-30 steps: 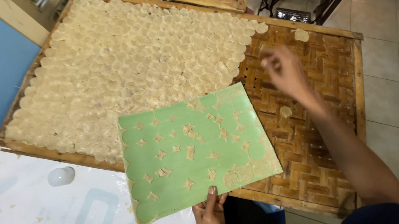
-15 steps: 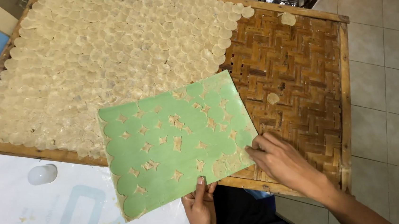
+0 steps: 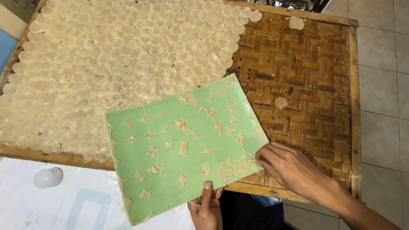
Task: Peeling off shaped dough pieces from a stencil and preparing more dough on a flat surface using a rolling pin and oil.
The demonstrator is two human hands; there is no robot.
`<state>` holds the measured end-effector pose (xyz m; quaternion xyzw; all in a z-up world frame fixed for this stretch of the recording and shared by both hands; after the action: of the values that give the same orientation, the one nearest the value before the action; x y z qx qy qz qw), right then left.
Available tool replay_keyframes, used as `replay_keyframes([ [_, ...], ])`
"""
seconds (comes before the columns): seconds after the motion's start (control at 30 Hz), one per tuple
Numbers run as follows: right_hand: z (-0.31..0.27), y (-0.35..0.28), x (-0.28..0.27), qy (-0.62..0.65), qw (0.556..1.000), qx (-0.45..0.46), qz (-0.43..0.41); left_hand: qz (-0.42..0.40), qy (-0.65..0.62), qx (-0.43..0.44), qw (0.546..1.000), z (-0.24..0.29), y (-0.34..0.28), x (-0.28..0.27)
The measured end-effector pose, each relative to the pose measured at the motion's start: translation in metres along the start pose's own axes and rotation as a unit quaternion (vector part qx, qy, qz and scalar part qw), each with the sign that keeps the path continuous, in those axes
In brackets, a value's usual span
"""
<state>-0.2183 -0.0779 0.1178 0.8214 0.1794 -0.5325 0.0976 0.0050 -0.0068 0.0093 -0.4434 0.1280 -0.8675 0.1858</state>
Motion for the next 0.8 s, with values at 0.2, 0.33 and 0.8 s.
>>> replay_keyframes([
  [0.2,0.0,0.0,-0.005,0.016,1.0,0.017,-0.011,0.004,0.003,-0.002,1.0,0.0,0.001,0.001],
  [0.33,-0.008,0.004,-0.019,-0.002,0.998,0.045,-0.047,0.003,0.005,0.001,1.0,-0.002,0.001,-0.002],
  [0.8,0.142,0.14,-0.029,0.054,0.992,0.002,0.117,0.016,-0.007,-0.005,1.0,-0.009,0.005,-0.011],
])
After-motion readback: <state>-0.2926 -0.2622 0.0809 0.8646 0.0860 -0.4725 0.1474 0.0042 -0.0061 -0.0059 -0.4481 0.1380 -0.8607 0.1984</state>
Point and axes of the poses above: each hand's wrist, its own y-axis towards the middle knuckle, its own x-axis out of the palm, z = x × y, the point moved 1 cm from there along y, towards the middle knuckle, and after that the axes turned 3 degrees about -y, right-handed, at the moved point
